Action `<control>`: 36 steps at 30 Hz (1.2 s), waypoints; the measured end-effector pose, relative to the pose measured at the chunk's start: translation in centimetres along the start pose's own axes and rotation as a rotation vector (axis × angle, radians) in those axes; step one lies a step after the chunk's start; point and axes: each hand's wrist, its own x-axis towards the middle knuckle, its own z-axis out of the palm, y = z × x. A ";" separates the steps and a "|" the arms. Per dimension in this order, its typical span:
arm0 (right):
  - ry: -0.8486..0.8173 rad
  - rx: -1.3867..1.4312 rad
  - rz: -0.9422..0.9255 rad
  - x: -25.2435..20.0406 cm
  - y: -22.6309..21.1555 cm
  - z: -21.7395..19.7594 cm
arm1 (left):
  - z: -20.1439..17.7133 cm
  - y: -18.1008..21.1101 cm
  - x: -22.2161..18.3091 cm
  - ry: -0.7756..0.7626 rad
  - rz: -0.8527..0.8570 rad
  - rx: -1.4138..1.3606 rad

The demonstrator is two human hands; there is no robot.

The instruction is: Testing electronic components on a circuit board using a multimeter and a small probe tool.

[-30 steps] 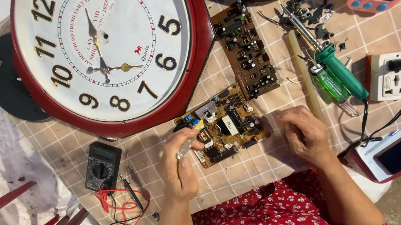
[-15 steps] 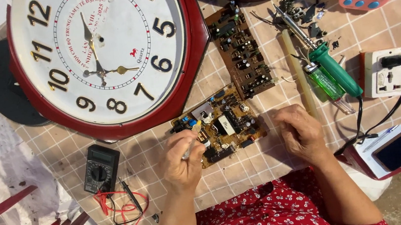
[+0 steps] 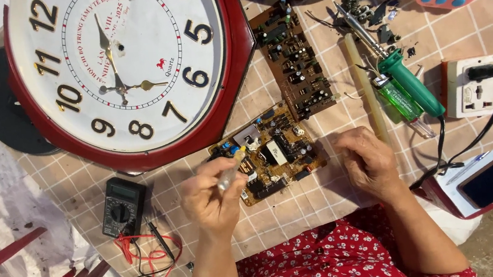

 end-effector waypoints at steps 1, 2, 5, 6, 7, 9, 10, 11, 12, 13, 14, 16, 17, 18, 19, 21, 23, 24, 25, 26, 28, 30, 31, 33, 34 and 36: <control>0.003 -0.001 -0.002 0.1 -0.1 0.0 | -0.3 -0.4 -0.1 0.007 0.009 0.053; 0.005 -0.001 -0.003 0.2 -0.3 0.0 | -0.6 -0.8 -0.3 0.015 0.018 0.106; 0.004 0.008 -0.016 0.5 -0.5 0.0 | -0.1 0.5 0.4 -0.022 0.005 0.203; 0.005 0.007 -0.015 0.6 -0.5 0.0 | 0.0 0.9 0.4 -0.024 0.005 0.201; 0.006 0.011 -0.018 0.7 -0.6 0.0 | 0.0 1.4 0.4 -0.056 -0.033 0.173; 0.005 0.017 -0.023 0.8 -0.7 0.0 | 0.2 2.0 0.5 -0.085 -0.070 0.146; 0.000 0.004 -0.012 0.9 -0.8 0.0 | 0.3 2.2 0.7 -0.090 -0.049 0.161; -0.006 -0.008 -0.001 0.9 -0.9 0.0 | 0.5 2.5 0.8 -0.095 -0.029 0.178; -0.008 -0.006 -0.003 0.9 -0.9 0.0 | 0.4 2.4 0.7 -0.092 -0.028 0.180; -0.010 -0.007 -0.011 1.0 -0.9 0.1 | 0.3 2.3 0.6 -0.066 -0.022 0.199; -0.012 -0.009 -0.019 1.0 -1.0 0.0 | 0.2 2.2 0.5 -0.040 -0.016 0.218; -0.012 -0.016 -0.019 0.8 -0.7 0.0 | 0.3 1.7 0.6 -0.022 -0.019 0.179; -0.011 -0.022 -0.017 0.7 -0.6 0.0 | 0.4 1.4 0.8 -0.007 -0.023 0.140; -0.009 -0.024 -0.018 0.6 -0.4 0.0 | 0.5 1.1 0.5 -0.008 -0.021 0.138; -0.008 -0.023 -0.021 0.5 -0.3 0.0 | 0.6 0.7 0.2 0.001 -0.029 0.114; -0.008 -0.023 -0.023 0.0 0.1 0.0 | 0.7 0.6 0.0 0.009 -0.038 0.090; -0.017 -0.013 0.008 -0.7 0.7 0.0 | 0.9 1.0 0.3 -0.044 -0.042 0.068; -0.018 -0.013 0.010 -0.6 0.7 0.0 | 0.9 1.2 0.5 -0.045 -0.045 0.068; -0.016 -0.011 0.010 -0.5 0.7 0.1 | 0.8 1.5 0.7 -0.065 -0.037 0.086; -0.014 -0.009 0.011 -0.5 0.6 0.1 | 0.7 1.7 0.9 -0.086 -0.029 0.103; -0.016 -0.012 0.006 0.2 -0.1 -0.1 | 0.4 1.8 0.7 -0.054 -0.020 0.128; -0.019 -0.014 -0.001 0.6 -0.4 -0.1 | 0.2 1.3 0.3 -0.020 -0.010 0.153; -0.017 -0.014 -0.004 0.5 -0.3 0.0 | 0.1 0.7 0.0 -0.004 -0.026 0.116; -0.014 -0.017 -0.006 0.6 -0.4 0.0 | 0.5 0.2 -0.3 0.012 -0.042 0.077; -0.018 -0.021 0.004 0.7 -0.6 -0.1 | 1.0 0.4 -0.2 0.024 -0.034 0.065; -0.018 -0.028 0.017 0.6 -0.5 0.0 | 1.5 0.7 0.2 0.032 -0.027 0.049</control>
